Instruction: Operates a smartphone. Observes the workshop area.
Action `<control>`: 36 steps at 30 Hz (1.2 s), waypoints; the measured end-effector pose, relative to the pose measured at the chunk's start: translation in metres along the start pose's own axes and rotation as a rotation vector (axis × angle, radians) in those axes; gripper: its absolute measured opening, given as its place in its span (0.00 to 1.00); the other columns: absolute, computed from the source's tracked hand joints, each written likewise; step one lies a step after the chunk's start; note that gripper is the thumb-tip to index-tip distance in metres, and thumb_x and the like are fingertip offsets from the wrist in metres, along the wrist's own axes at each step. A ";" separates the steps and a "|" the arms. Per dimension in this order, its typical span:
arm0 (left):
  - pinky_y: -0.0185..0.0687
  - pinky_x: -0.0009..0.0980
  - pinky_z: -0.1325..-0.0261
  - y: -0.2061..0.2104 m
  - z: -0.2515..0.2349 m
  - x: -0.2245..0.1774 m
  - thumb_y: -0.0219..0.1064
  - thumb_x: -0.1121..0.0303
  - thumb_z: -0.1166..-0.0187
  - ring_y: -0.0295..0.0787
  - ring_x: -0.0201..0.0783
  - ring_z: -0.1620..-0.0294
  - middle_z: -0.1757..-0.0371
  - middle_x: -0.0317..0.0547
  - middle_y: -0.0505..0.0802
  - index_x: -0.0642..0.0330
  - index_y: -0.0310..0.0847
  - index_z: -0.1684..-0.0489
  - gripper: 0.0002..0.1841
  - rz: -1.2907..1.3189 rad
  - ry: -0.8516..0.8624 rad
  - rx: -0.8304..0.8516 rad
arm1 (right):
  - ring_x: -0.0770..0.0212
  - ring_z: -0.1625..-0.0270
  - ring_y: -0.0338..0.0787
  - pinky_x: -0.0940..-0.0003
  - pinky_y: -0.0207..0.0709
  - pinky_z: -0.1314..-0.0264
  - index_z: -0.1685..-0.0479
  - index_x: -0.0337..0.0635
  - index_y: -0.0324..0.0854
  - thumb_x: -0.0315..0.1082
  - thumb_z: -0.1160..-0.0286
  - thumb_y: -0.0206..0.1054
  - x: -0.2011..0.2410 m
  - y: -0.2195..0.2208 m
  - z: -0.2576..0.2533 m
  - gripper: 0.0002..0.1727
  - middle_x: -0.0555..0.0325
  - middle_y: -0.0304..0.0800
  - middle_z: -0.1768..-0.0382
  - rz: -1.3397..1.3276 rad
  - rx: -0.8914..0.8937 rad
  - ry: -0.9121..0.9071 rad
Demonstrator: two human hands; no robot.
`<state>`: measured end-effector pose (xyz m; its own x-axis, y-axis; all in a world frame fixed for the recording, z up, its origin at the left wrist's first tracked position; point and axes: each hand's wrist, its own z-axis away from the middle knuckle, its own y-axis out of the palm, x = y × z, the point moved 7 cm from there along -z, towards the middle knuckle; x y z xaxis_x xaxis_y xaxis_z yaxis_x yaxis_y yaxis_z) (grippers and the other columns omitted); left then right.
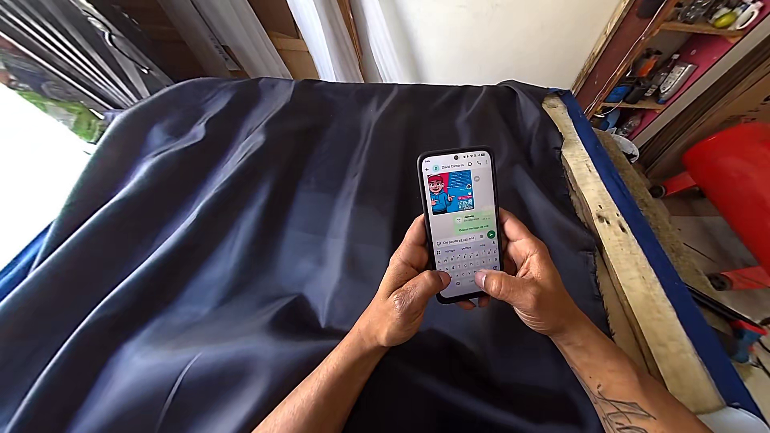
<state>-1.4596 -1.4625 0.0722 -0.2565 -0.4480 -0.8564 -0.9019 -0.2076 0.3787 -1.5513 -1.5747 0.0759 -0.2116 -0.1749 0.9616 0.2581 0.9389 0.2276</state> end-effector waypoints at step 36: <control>0.96 0.47 0.60 0.003 0.000 -0.001 0.45 0.81 0.24 0.93 0.52 0.45 0.36 0.58 0.87 0.54 0.59 0.17 0.31 0.037 0.009 0.032 | 0.55 0.60 0.95 0.62 0.91 0.71 0.17 0.49 0.65 0.27 0.24 0.59 -0.001 -0.003 0.000 0.32 0.44 0.89 0.45 -0.036 0.004 -0.029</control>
<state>-1.4618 -1.4627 0.0739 -0.2867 -0.4629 -0.8388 -0.9027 -0.1627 0.3983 -1.5518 -1.5775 0.0747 -0.2477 -0.1996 0.9480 0.2459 0.9336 0.2608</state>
